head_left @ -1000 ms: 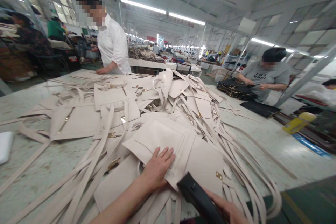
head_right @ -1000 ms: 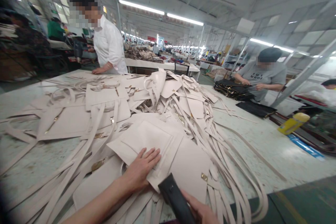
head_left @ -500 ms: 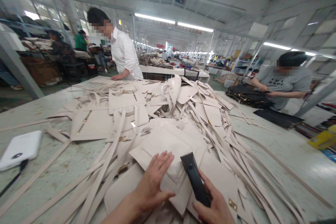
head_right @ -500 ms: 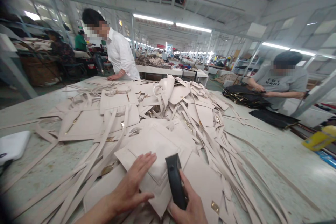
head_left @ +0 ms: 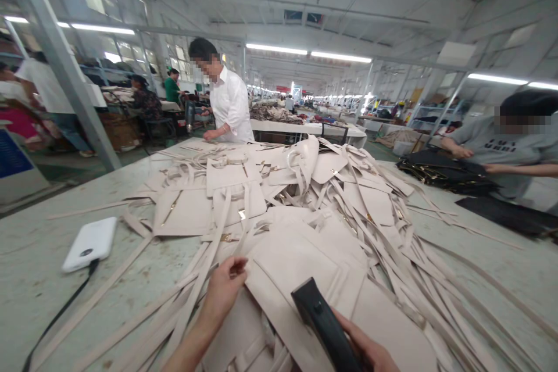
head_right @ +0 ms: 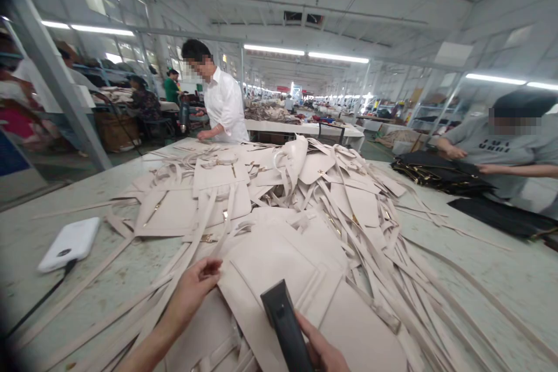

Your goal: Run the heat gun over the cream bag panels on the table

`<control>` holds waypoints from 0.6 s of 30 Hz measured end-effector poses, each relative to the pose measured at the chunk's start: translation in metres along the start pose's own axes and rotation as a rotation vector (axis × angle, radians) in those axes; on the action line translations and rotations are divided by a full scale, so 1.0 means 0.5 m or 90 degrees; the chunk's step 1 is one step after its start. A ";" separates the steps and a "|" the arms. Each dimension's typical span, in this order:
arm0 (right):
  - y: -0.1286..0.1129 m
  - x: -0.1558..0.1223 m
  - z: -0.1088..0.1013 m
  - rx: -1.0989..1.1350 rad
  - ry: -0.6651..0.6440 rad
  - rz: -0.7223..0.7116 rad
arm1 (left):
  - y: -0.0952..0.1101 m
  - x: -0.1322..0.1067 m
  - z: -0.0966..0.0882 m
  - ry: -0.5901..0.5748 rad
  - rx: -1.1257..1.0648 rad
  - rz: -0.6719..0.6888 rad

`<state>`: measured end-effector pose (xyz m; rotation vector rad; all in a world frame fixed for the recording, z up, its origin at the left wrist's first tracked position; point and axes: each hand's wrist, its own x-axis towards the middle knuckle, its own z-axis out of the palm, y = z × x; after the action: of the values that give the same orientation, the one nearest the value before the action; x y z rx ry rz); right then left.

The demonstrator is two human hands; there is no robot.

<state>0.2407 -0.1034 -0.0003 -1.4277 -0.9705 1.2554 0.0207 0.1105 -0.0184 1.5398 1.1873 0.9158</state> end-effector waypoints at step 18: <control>-0.125 0.092 0.127 -0.035 -0.136 0.072 | 0.001 -0.001 -0.031 -0.179 -0.233 -0.158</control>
<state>0.1870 -0.0356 0.0506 -1.4282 -1.0858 1.4989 0.0064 0.1135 -0.0137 1.1517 0.9239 0.6807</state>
